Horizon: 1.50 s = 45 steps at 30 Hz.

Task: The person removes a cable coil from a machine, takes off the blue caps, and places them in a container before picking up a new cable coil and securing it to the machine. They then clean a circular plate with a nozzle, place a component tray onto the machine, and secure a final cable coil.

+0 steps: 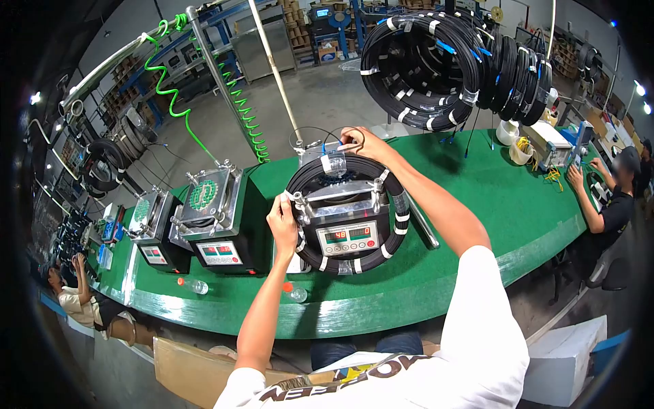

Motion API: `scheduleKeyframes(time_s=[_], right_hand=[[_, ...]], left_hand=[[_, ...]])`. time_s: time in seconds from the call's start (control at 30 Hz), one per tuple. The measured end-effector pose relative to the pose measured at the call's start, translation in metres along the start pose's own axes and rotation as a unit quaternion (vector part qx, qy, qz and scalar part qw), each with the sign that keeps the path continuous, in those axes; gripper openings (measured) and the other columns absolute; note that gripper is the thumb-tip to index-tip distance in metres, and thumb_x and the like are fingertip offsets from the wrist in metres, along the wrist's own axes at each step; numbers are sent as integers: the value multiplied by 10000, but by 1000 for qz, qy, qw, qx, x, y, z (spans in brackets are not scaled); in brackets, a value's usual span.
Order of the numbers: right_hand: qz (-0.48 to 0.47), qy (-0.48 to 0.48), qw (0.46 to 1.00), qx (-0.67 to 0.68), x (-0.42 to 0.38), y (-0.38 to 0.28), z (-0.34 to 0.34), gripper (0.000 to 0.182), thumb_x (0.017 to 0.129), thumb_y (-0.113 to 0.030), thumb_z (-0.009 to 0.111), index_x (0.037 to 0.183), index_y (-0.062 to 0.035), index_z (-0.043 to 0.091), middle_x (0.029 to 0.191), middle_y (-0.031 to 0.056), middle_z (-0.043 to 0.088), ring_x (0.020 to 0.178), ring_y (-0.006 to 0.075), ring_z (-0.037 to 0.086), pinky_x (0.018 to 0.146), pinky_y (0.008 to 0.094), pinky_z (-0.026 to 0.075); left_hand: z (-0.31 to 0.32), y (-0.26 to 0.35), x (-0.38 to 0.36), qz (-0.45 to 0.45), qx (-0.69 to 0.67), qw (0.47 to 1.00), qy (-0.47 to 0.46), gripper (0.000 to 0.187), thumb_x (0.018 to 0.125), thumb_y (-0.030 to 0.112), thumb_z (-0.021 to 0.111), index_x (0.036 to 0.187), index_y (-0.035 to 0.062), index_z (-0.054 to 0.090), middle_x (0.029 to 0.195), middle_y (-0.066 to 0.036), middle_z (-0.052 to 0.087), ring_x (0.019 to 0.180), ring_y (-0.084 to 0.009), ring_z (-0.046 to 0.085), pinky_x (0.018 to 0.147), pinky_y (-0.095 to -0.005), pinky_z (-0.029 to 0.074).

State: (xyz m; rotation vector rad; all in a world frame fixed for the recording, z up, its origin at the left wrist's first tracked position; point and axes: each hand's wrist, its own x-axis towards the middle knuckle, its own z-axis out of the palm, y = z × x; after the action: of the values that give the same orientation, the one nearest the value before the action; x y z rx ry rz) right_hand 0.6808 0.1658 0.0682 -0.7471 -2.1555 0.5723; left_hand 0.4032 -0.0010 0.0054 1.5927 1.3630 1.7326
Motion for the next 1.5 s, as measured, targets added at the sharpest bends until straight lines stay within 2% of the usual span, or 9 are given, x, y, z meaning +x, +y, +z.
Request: scheduleKeyframes(time_s=[0.37,0.43,0.67,0.87,1.0,1.27,1.37,1.4,1.5], right_hand=[[58,171,983,46,-17,-28,-1,255,932,-187,745,1016,41,669,790,59,672,725,117,562,668,312,473],[137,158,976,60,-39,-47,-13,235,940,-152,734,1039,55,688,817,40,690,764,85,624,688,277,502],[128,341,928,80,-81,-67,21,163,987,-115,663,981,41,621,842,98,711,803,158,705,726,301,533],[132,333,932,55,-88,-73,17,167,996,-92,645,1082,50,647,879,83,714,823,108,661,749,279,532],[122,336,933,40,-86,-78,19,202,1007,-121,638,1103,52,679,872,86,719,793,105,638,728,279,521],[135,321,937,2,-87,-77,17,198,1025,-141,609,1072,49,640,847,117,714,770,144,660,720,307,520],[113,290,949,-40,-92,-76,10,185,1030,-135,593,1071,43,624,846,138,706,764,182,671,730,316,524],[122,272,953,-59,-96,-77,5,202,1023,-177,588,1105,4,621,845,190,711,774,332,718,690,394,523],[107,272,955,-53,-106,-74,5,209,1026,-189,587,1105,2,614,834,183,702,760,318,708,693,389,518]], left_hand=[[-1,-2,1,-13,-40,999,-24,363,1099,289,483,970,-37,576,718,24,447,664,-68,367,550,-299,314],[-6,-14,13,-13,-66,995,-79,379,1091,304,487,1137,-55,599,877,-2,551,818,-107,470,770,-278,434],[16,22,118,97,45,968,-227,289,961,203,699,1113,-42,724,976,-135,766,894,-156,716,834,-312,553],[68,18,169,70,163,912,-371,299,821,194,841,986,-44,766,869,-155,772,815,-211,739,770,-332,568],[70,8,165,194,88,924,-318,282,811,184,859,918,-60,769,769,-161,744,669,-189,681,663,-358,547],[69,28,150,72,29,970,-231,262,926,201,776,963,-56,738,713,-48,704,618,-83,587,580,-278,474],[38,27,146,261,137,938,-183,258,950,159,725,841,-41,605,711,-87,555,615,-166,493,581,-349,412],[20,40,136,211,198,934,-207,246,968,202,693,913,-9,577,860,-144,563,719,-314,555,664,-404,465],[-5,44,104,220,196,926,-237,216,1012,171,638,960,-17,547,818,-153,537,699,-281,530,654,-394,442]])
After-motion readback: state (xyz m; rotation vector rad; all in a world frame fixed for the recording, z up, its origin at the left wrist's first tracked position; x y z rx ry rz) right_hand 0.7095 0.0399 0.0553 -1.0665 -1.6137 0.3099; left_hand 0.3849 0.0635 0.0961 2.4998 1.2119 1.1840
